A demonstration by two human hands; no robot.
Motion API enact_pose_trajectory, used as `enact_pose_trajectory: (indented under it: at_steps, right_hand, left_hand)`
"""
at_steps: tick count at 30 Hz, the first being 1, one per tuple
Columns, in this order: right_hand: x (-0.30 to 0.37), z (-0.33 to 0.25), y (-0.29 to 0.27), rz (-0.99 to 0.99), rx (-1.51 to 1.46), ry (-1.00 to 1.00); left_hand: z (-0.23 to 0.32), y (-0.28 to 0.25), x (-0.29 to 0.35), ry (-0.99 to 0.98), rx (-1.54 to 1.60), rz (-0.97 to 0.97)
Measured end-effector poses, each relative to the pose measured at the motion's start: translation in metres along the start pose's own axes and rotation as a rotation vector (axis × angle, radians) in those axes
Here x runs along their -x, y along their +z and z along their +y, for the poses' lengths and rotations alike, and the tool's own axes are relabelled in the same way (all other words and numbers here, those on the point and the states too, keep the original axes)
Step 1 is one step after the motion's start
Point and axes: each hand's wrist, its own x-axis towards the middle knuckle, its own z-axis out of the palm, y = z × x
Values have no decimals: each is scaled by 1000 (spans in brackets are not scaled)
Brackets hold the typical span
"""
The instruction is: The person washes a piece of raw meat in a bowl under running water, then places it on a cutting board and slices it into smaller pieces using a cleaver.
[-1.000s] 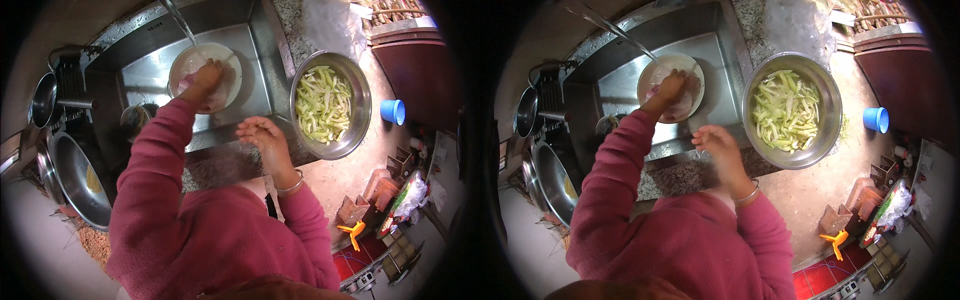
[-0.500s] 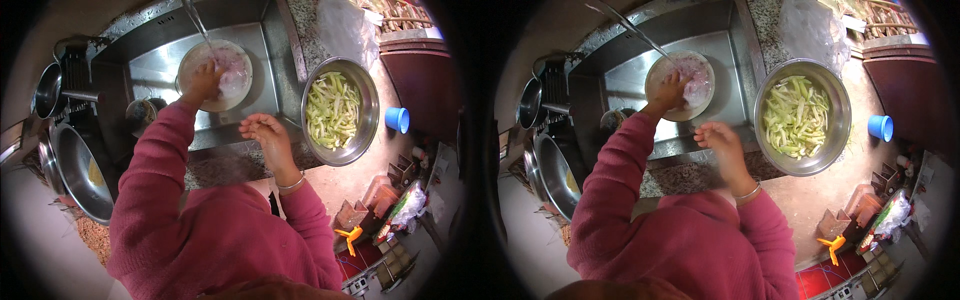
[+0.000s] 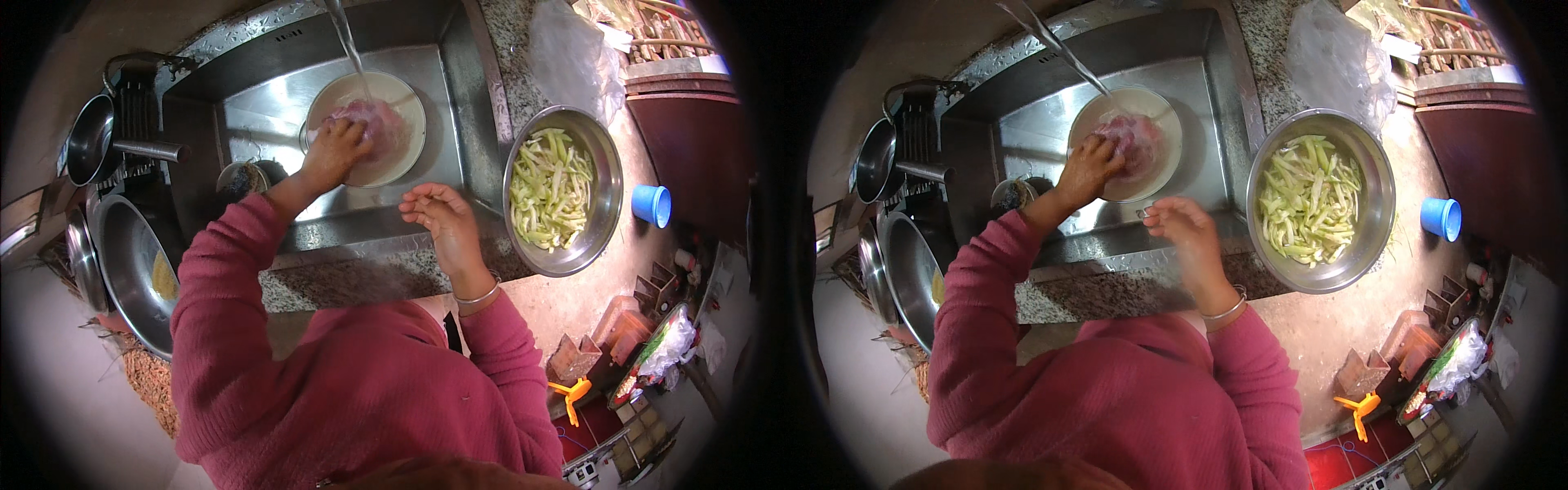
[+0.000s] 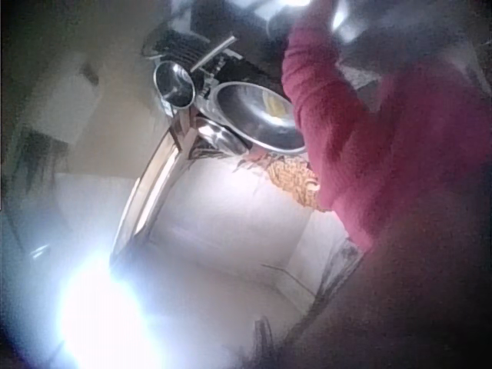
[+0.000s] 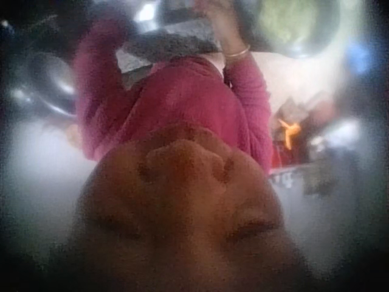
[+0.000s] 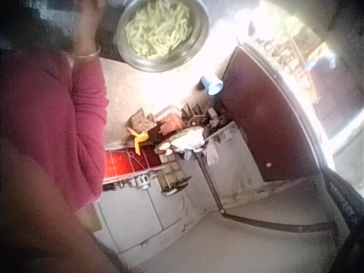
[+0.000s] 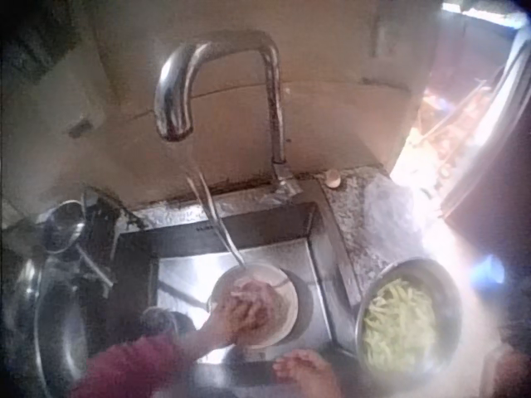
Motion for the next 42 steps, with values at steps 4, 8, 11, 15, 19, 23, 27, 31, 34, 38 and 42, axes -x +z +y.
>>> enact_pose_trajectory:
  at_steps: [4,8,11,15,19,23,27,31,34,38,42]
  right_hand:
    - [-3,-1,-1,-10,2,-19]
    - [-4,1,-2,16,-2,-12]
    - [-4,4,-4,18,7,5]
    - [-1,5,-7,48,32,-2]
    - [1,2,-7,65,27,-16]
    - [-3,3,-2,6,9,-30]
    - [-8,4,4,-37,29,-21]
    - [-10,4,4,-28,79,-28]
    - [-10,4,5,3,116,-26]
    - [-11,-1,8,5,167,-47]
    - [-14,-5,13,-5,217,-61]
  left_hand:
    - [1,-1,11,152,325,-85]
    - [-21,29,-29,-186,234,178]
    - [-28,56,-58,-229,64,-38]
    - [-15,68,-70,-453,349,-370]
    - [-17,48,-68,-469,461,-342]
    - [-21,24,-45,-446,408,-303]
    - [-3,13,-9,-43,270,-42]
    - [22,24,-20,33,185,58]
    - [24,32,-39,-238,222,2]
    - [-3,37,-47,-477,659,-254]
    - [-24,30,-32,-679,696,-331]
